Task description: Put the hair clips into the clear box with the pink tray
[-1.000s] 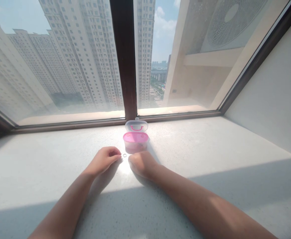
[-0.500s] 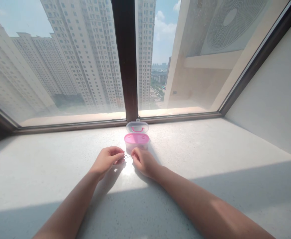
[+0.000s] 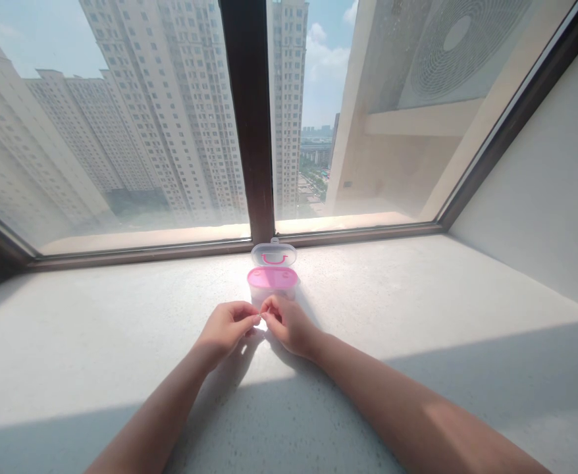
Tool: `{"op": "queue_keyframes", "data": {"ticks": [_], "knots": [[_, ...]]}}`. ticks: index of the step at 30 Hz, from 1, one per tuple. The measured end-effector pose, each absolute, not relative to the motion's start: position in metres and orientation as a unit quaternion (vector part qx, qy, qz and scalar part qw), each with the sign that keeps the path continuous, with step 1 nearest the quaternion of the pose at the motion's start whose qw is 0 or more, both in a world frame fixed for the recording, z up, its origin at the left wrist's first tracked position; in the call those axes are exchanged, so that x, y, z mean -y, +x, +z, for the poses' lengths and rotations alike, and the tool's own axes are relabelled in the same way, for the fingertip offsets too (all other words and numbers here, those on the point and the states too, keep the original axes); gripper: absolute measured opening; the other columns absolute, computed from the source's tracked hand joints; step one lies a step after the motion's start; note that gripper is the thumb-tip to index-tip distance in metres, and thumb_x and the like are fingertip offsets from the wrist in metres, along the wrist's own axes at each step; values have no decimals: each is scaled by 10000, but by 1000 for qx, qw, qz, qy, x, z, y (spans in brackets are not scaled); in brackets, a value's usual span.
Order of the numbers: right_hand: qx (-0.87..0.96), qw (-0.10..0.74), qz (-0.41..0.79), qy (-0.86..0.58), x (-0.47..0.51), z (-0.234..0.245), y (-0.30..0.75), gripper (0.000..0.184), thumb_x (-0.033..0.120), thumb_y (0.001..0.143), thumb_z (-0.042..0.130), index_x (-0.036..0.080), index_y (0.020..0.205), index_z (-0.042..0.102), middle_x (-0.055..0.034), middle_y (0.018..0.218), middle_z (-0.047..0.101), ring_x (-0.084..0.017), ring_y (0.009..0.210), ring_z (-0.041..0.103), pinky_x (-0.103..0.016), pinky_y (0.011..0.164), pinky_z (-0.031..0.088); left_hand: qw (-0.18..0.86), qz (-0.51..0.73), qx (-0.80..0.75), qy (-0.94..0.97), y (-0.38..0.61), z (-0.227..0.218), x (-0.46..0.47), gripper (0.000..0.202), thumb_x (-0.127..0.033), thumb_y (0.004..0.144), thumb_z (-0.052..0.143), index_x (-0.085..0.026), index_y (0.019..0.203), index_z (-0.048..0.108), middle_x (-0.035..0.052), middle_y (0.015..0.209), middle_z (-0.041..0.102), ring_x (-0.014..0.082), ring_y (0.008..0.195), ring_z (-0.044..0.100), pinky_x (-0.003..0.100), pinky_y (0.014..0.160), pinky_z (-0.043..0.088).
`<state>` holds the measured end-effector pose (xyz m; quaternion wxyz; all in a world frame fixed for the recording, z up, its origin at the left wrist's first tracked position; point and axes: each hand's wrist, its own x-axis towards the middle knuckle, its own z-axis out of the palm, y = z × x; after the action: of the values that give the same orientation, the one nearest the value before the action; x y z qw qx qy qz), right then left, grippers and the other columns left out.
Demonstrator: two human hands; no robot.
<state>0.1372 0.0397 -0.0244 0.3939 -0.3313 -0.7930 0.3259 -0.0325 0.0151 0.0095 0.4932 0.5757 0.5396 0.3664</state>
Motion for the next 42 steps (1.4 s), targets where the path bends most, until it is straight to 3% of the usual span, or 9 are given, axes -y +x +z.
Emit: {"op": "queue_keyframes", "data": {"ticks": [7, 13, 21, 25, 32, 37, 42], "knots": [[777, 396, 339, -354, -41, -27, 138, 30, 143, 746, 599, 129, 771, 590, 44, 515, 498, -71, 461, 435, -188, 468, 313, 498, 370, -527, 581, -31, 13, -12, 235, -349, 746, 641, -115, 741, 665, 13, 581, 574, 121, 560, 492, 230, 537, 373], [784, 376, 340, -357, -41, -24, 140, 145, 184, 806, 557, 125, 758, 681, 11, 517, 556, -76, 472, 452, -192, 472, 317, 502, 369, -544, 562, -30, 15, -12, 255, -354, 713, 673, -107, 764, 705, 32, 606, 604, 127, 571, 505, 230, 531, 384], [776, 393, 332, -365, -44, -30, 141, 99, 131, 756, 559, 124, 698, 640, 27, 538, 532, -68, 498, 437, -183, 481, 311, 498, 402, -551, 535, -24, 8, -11, 249, -347, 657, 728, -108, 727, 719, 33, 575, 630, 130, 558, 537, 232, 546, 412], [762, 396, 344, -379, -43, -27, 140, 97, 121, 742, 557, 127, 658, 606, 36, 529, 503, -65, 500, 416, -182, 478, 297, 513, 408, -554, 513, -21, 3, -11, 272, -351, 633, 745, -110, 757, 719, 69, 679, 685, 163, 633, 596, 259, 611, 462], [729, 262, 499, -388, -44, -13, 153, 166, 181, 765, 558, 132, 608, 577, 21, 478, 541, -75, 436, 468, -180, 446, 336, 504, 387, -533, 559, -13, 7, -4, 254, -357, 692, 694, -103, 685, 678, 12, 546, 581, 107, 516, 500, 208, 493, 379], [719, 309, 511, -355, -33, -17, 168, 165, 195, 777, 556, 127, 630, 590, 24, 474, 536, -83, 434, 490, -179, 439, 345, 500, 383, -533, 565, 0, 4, 1, 234, -343, 714, 658, -112, 687, 660, 3, 557, 558, 94, 468, 462, 201, 437, 344], [701, 341, 506, -368, -32, -21, 168, 131, 218, 769, 587, 120, 686, 613, 34, 478, 519, -69, 431, 455, -171, 428, 320, 468, 409, -549, 559, 1, -4, -2, 241, -354, 717, 659, -118, 749, 693, 37, 592, 622, 129, 528, 529, 220, 492, 393]]}}
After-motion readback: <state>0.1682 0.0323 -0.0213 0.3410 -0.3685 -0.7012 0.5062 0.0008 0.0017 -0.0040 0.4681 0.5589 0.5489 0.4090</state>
